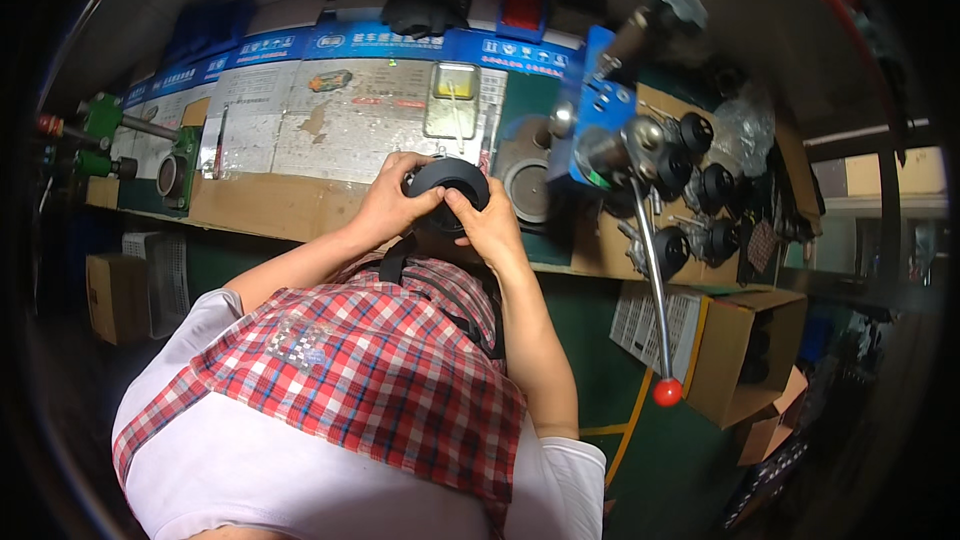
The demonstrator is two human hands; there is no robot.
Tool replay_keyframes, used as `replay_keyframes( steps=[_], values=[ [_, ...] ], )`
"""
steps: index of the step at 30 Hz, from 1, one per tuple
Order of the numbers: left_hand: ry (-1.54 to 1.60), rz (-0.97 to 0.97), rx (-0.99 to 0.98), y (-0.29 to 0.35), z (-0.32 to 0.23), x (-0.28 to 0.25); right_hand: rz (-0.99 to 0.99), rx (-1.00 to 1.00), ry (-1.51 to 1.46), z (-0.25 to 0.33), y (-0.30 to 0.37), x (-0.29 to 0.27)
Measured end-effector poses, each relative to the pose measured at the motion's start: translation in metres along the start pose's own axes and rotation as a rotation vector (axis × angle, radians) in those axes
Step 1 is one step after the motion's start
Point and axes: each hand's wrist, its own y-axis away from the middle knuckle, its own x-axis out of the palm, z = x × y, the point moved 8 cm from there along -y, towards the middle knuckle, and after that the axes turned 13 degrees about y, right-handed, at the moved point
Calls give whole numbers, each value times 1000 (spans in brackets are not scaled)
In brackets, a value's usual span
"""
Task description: The person assembles mechanical components at a workbench using a manual press and hand tools. They repeatedly place parts into the press, operate the lever, remove the assembled units, and place them on a nearby pallet. The person also retrieves additional parts from a box and moves a blue bin of components across the room.
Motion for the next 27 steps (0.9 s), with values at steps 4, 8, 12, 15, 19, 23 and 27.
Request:
replay_keyframes(
  steps=[4, 8, 12, 15, 19, 23, 27],
  values=[
    [113, -4, 138, 5, -4, -58, -94, -304, 109, 30, -6, 22],
    [460, 84, -508, 7, 47, -94, -330, -557, 568, 95, 25, 38],
    [1218, 462, -716, 20, 51, -75, -213, -904, 648, 148, 57, 79],
    [1444, 444, -453, 6, 3, -84, -231, -1109, 718, 157, 66, 96],
    [1196, 296, -159, -13, -1, -112, -397, -1045, 957, 139, 48, 95],
    [1022, 234, -88, -23, 3, -123, -318, -830, 766, 128, 42, 93],
    [1022, 221, -107, -20, 8, -120, -371, -756, 688, 119, 37, 86]
  ],
)
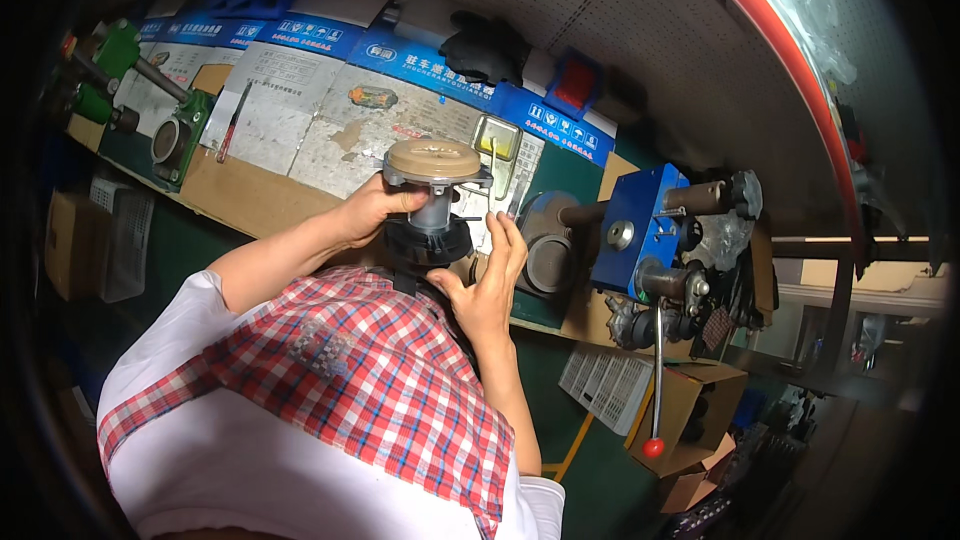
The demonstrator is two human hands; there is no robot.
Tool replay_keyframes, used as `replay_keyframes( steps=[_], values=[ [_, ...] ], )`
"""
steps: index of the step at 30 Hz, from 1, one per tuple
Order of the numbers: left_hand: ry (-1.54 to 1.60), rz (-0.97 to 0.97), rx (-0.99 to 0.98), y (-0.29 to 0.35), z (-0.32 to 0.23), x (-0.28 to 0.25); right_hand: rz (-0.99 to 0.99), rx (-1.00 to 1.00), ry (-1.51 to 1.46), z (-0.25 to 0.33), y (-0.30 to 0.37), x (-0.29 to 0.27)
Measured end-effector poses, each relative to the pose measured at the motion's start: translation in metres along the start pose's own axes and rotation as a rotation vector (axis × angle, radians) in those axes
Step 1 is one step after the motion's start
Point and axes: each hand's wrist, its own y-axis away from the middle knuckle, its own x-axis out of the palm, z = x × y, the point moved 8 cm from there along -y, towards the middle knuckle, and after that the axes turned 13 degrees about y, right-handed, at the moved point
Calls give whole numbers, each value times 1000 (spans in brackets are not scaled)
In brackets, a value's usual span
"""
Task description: The person assembles mechanical components at a workbench using a manual press and hand tools. They repeatedly place parts into the press, operate the lever, remove the assembled units, and place them on a nearby pallet. The person also retrieves additional parts from a box and moves a blue bin of components across the room.
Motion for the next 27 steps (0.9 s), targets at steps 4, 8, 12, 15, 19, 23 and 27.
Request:
replay_keyframes(
  steps=[4, 8, 12, 15, 19, 23, 27],
  values=[
    [105, 31, -62, -1, 11, -4, -9, 61, -121, -5, 0, 2],
    [163, 129, -92, -5, 22, -19, 12, 81, -135, -7, 2, -1],
    [372, 313, -171, -9, 17, 4, 19, 62, -266, -7, 2, 0],
    [505, 437, -277, -7, 15, 21, 4, 109, -457, -15, -5, 0],
    [504, 443, -312, -2, 8, 27, -65, -62, -85, 12, -46, -37],
    [363, 385, -205, -10, 17, -3, 57, -410, 41, 67, -79, -40],
    [286, 346, -308, -13, 24, -20, 74, -519, 218, 71, -91, -39]
  ],
)
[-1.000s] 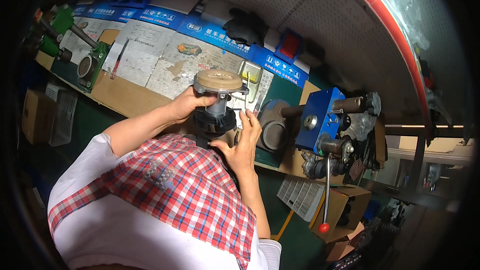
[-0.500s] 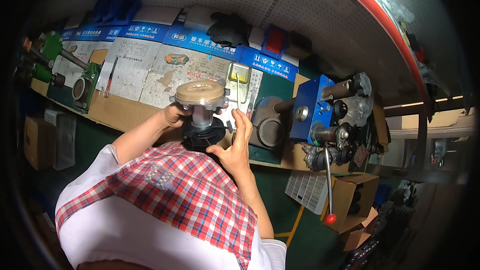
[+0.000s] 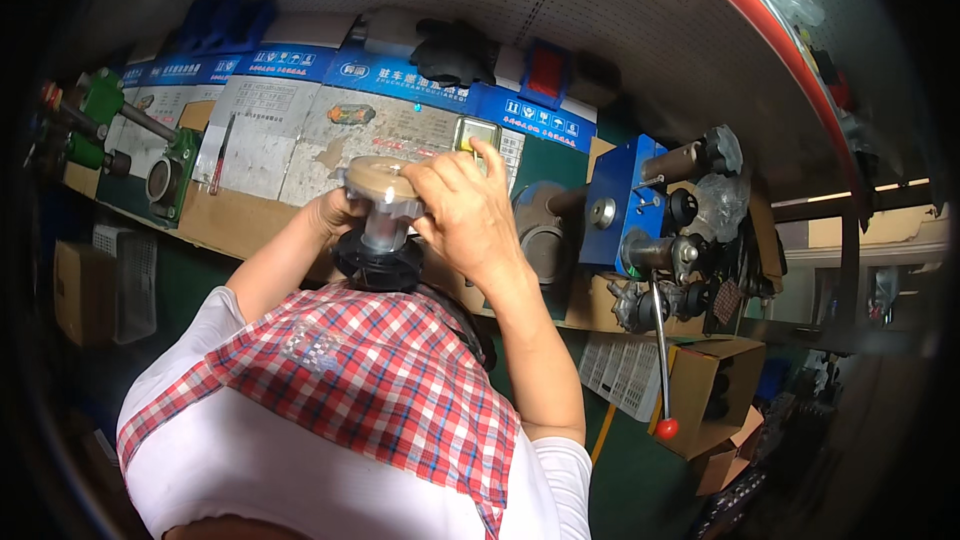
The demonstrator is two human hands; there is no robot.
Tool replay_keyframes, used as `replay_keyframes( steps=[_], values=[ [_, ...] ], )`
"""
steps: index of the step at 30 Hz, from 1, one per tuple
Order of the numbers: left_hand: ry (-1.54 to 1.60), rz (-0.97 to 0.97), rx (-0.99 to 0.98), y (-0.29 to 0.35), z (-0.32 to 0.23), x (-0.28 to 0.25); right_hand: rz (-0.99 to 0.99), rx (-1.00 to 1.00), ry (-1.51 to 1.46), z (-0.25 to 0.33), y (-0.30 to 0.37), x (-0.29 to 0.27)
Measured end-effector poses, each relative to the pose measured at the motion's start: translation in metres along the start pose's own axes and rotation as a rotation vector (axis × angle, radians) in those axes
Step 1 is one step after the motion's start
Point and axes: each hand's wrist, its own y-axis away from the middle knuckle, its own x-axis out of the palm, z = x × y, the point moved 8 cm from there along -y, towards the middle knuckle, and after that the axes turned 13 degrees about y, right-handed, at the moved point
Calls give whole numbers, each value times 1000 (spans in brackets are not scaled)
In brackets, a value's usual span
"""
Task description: The person assembles mechanical components at a workbench using a manual press and hand tools. They repeatedly place parts into the press, operate the lever, remove the assembled units, and place them on a nearby pallet. The person also retrieves additional parts from a box and moves a blue bin of components across the room.
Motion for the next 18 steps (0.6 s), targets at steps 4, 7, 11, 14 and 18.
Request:
replay_keyframes(
  steps=[4, 7, 11, 14, 18],
  values=[
    [-473, -16, -148, -3, -3, -16, 31, 11, 119, -1, -9, -4],
    [-571, -61, -84, -2, -7, 34, 45, 0, 197, 4, -11, 4],
    [-686, -346, 191, -16, -1, 43, 52, 17, 166, 2, -3, 14],
    [-493, -379, 293, -13, 1, 44, 18, 92, -8, -7, 6, 0],
    [-454, -425, 250, -6, -9, 54, -87, 459, -71, -46, 62, -5]
  ],
)
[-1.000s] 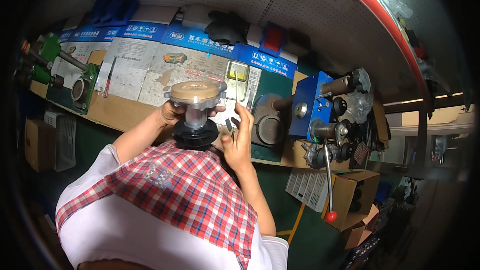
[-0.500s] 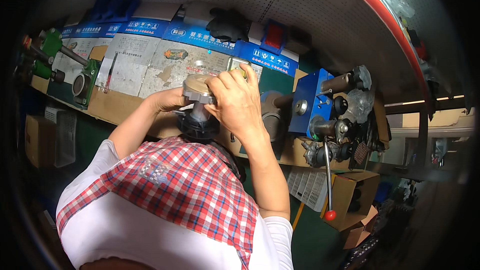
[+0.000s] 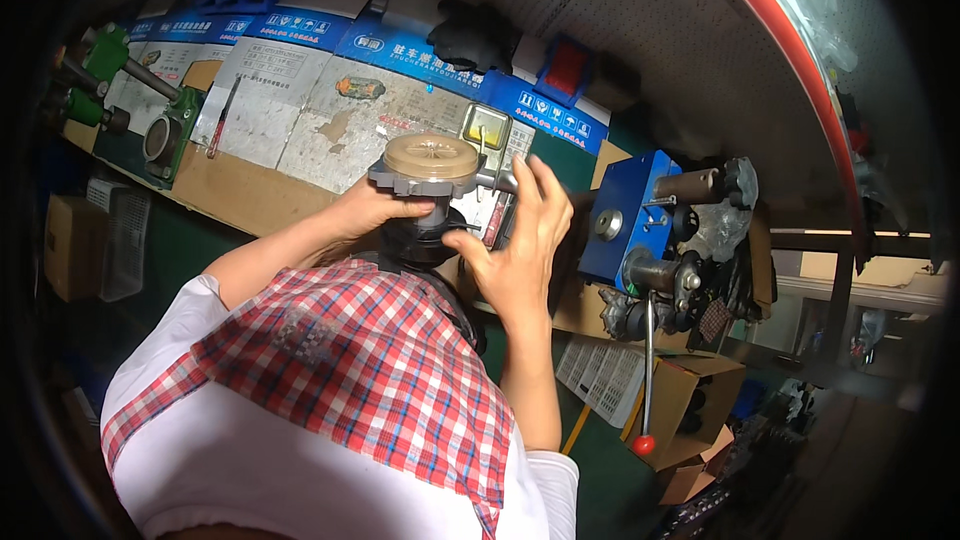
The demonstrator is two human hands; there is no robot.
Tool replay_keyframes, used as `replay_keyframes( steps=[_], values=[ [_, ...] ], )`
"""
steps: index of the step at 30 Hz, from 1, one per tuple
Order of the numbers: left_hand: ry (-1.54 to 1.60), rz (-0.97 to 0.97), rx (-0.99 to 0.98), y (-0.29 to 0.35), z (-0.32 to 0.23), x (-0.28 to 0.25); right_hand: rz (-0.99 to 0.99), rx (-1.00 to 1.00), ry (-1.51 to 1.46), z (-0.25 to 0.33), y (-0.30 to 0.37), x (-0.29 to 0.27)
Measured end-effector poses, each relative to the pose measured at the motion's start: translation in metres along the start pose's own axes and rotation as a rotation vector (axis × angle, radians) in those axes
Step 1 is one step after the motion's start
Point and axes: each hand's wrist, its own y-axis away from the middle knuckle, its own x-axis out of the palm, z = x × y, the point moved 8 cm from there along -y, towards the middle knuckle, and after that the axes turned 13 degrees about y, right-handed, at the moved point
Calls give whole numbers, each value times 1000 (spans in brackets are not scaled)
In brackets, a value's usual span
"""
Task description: The person assembles mechanical components at a workbench using a manual press and hand tools. They repeatedly place parts into the press, operate the lever, remove the assembled units, and place them on a nearby pallet. The person also retrieves additional parts from a box and moves a blue bin of components across the room.
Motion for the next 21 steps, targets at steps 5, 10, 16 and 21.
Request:
replay_keyframes(
  steps=[5, 10, 16, 21],
  values=[
    [38, 21, -21, -3, 1, 0, 73, 96, -123, -15, 41, 31],
    [74, 20, -4, -4, 1, 1, -45, 182, -347, -26, 59, 54],
    [82, 2, -70, -7, 0, -5, -73, 449, -372, -61, 76, 67],
    [116, 7, -92, -8, 5, -12, -52, 447, -376, -62, 80, 63]
  ],
)
